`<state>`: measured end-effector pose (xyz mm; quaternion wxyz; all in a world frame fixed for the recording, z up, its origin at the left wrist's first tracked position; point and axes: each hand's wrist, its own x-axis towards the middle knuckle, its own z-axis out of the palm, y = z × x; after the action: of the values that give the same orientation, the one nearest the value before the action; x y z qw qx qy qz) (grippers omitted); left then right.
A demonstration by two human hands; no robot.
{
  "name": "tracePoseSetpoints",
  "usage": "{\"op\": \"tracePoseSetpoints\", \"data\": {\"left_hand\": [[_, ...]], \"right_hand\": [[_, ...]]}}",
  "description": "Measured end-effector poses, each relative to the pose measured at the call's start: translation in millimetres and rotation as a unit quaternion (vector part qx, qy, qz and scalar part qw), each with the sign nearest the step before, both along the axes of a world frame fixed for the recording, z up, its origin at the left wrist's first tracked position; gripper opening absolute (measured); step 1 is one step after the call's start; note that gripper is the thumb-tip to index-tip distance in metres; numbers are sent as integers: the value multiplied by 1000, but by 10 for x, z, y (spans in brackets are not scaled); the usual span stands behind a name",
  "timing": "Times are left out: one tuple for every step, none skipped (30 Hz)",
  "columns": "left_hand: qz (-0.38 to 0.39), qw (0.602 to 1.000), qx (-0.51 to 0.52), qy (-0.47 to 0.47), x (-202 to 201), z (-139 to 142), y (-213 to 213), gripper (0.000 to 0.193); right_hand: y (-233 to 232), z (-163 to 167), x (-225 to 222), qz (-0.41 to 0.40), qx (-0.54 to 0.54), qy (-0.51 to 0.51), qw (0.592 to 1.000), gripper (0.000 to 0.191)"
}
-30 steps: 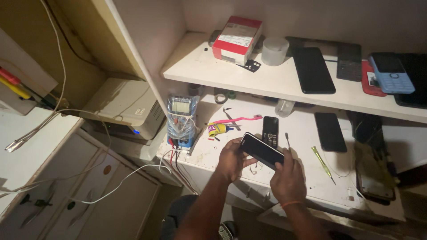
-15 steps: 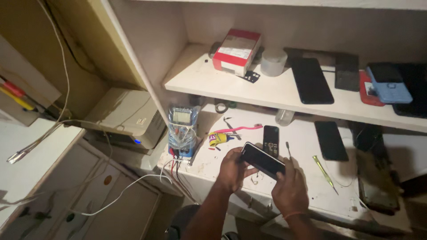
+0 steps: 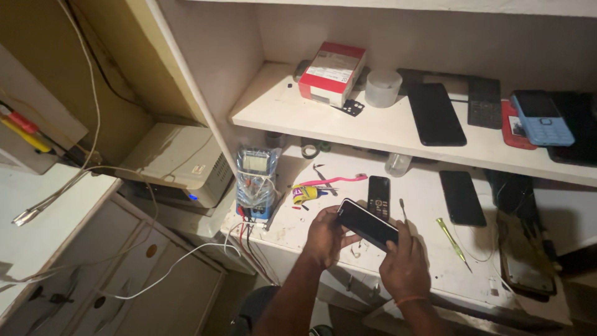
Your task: The person holds a smartphone in one hand and uses a small metal pry tool to work around the edge of the device, prying at the seam between the screen and body. They reposition the phone repeatedly and continue prying along its edges over the workbench.
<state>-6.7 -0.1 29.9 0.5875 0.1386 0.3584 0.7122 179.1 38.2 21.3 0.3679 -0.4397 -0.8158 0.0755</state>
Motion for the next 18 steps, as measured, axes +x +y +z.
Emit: {"op": "tracePoseSetpoints", "data": {"left_hand": [[7,1000,-14,-2,0,-1,-2,31],[13,1000,-28,-4,2,-1,-1,29],[19,999,-43,-5,8,-3,0,28],[18,999,-43,-3,9,-2,5,28],[17,999,-44,0,6,0,6,29],[17,999,-44,3,5,0,8,29],[13,999,-36,0,4,-3,5,30],[9,1000,-27,-3,1,-6,1,30],[5,1000,-18,-7,0,-8,-4,31],[10,1000,-25,-7,5,-8,-2,30],[16,999,-33,-7,6,-6,0,29],[21,999,-41,-6,7,-4,3,27],[20,999,-38,-8,6,-3,0,29],[20,999,-36,-9,3,0,-2,31],[20,999,-33,-12,2,2,-3,32],[20,999,-37,-8,3,5,0,32],[19,999,-41,-5,-2,6,-2,32],[19,999,-46,-2,1,7,-2,31]], "right_hand": [[1,5,-1,4,11,0,1000,56],[4,12,-2,7,22,1,1000,56],[6,19,-1,10,33,1,999,56],[9,27,0,9,16,-4,1000,56],[6,33,0,9,-2,-9,1000,56],[5,40,2,9,-21,-13,1000,56],[-1,44,0,8,-20,-12,1000,56],[-9,47,-3,8,-19,-11,1000,56],[-15,50,-6,7,-18,-10,1000,56],[-15,55,-5,1,-16,-15,1000,56],[-14,58,-10,-5,-13,-18,1000,56],[-12,61,-13,-11,-11,-22,1000,56],[-14,62,-11,-6,-14,-19,1000,56],[-14,64,-6,-1,-17,-17,1000,56],[-13,65,-4,4,-20,-14,1000,56],[-13,65,-4,5,-2,-9,1000,56],[-17,62,-9,7,16,-3,1000,56],[-18,60,-10,9,33,3,999,55]]}}
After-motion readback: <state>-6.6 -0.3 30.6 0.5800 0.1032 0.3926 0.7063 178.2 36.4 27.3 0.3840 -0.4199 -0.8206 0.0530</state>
